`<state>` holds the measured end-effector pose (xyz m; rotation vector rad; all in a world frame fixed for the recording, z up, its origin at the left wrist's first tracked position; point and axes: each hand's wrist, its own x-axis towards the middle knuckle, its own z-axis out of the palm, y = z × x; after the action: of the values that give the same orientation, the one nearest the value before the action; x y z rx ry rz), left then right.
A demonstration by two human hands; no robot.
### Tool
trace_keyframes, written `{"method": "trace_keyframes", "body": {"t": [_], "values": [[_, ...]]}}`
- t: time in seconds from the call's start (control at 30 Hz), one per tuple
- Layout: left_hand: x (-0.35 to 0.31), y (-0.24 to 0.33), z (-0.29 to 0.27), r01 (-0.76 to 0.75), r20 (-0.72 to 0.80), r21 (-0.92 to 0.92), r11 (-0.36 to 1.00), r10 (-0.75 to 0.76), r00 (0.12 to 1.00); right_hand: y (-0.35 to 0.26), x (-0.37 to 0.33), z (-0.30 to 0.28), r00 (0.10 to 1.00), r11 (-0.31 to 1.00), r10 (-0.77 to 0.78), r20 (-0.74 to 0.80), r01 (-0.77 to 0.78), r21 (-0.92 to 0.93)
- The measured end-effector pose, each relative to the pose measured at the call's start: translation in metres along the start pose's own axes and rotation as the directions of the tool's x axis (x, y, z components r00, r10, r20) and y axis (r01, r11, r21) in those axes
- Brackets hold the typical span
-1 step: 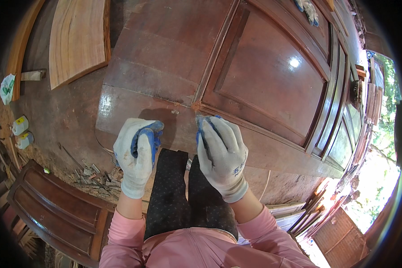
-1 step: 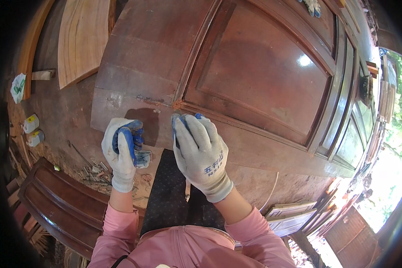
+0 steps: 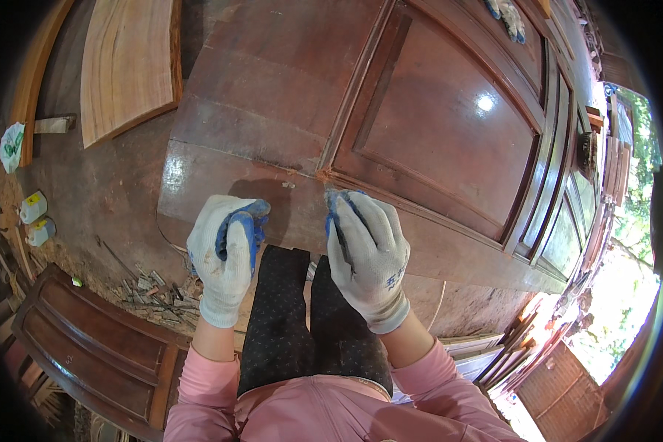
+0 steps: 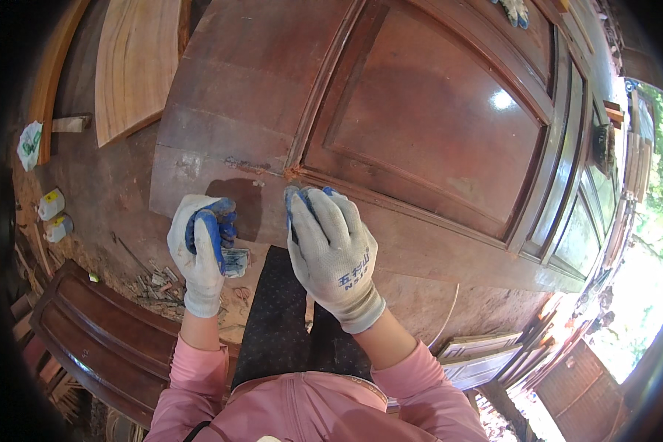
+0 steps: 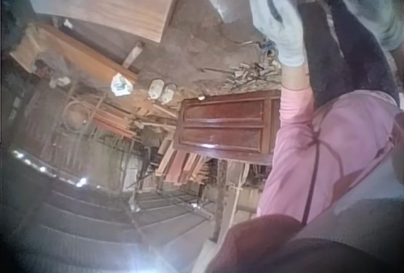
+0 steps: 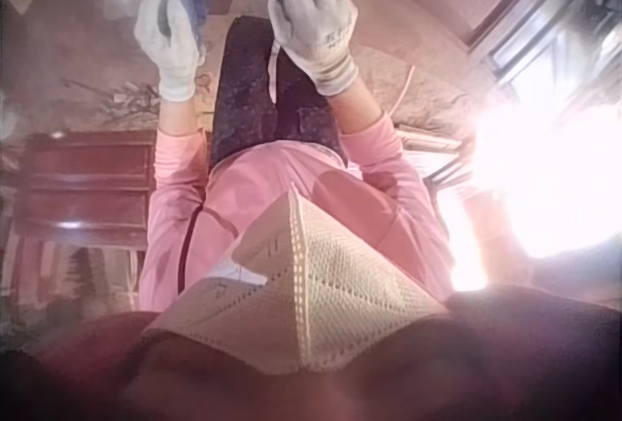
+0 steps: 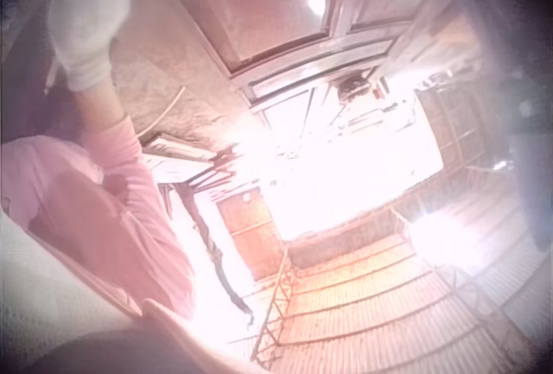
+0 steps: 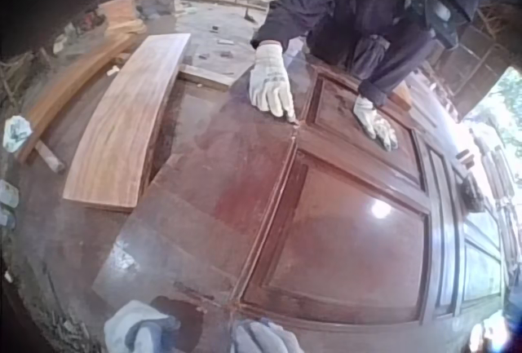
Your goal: The person applies a brown paste to the seams and edges of a large wooden door using a small blue scraper, then spreads a liquid from a white bottle over the surface. The person works methodically along the door's panels and grooves.
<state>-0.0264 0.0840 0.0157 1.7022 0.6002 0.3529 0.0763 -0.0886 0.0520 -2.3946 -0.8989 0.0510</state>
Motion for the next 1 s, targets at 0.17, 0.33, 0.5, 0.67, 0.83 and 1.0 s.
{"method": "trace_keyframes", "body": {"t": [0.17, 0.33, 0.5, 0.67, 0.83, 1.0], "values": [[0.002, 0.001, 0.001, -0.015, 0.001, 0.007, 1.0, 0.015, 1.0, 0.003, -0.001, 0.002, 0.999, 0.998, -0.045, 0.027, 0.046, -0.031], [0.007, 0.0, 0.0, -0.038, 0.007, 0.01, 0.999, 0.038, 0.999, 0.002, 0.001, 0.003, 0.994, 0.995, -0.102, 0.032, 0.101, 0.013], [0.007, -0.001, 0.0, -0.03, 0.005, -0.002, 1.0, 0.03, 1.0, 0.01, 0.002, 0.001, 1.0, 1.0, -0.005, -0.014, 0.005, 0.014], [0.007, -0.001, 0.0, -0.038, 0.002, -0.013, 0.999, 0.038, 0.999, 0.009, 0.0, 0.003, 0.998, 0.997, -0.057, 0.012, 0.058, -0.048], [0.008, -0.001, 0.0, -0.053, 0.009, -0.003, 0.999, 0.053, 0.999, 0.013, -0.004, 0.004, 0.999, 0.999, -0.013, -0.035, 0.014, 0.035], [0.009, 0.0, 0.001, -0.07, 0.004, -0.013, 0.997, 0.07, 0.998, 0.011, -0.002, 0.004, 0.999, 0.999, -0.051, -0.014, 0.051, 0.013]]}}
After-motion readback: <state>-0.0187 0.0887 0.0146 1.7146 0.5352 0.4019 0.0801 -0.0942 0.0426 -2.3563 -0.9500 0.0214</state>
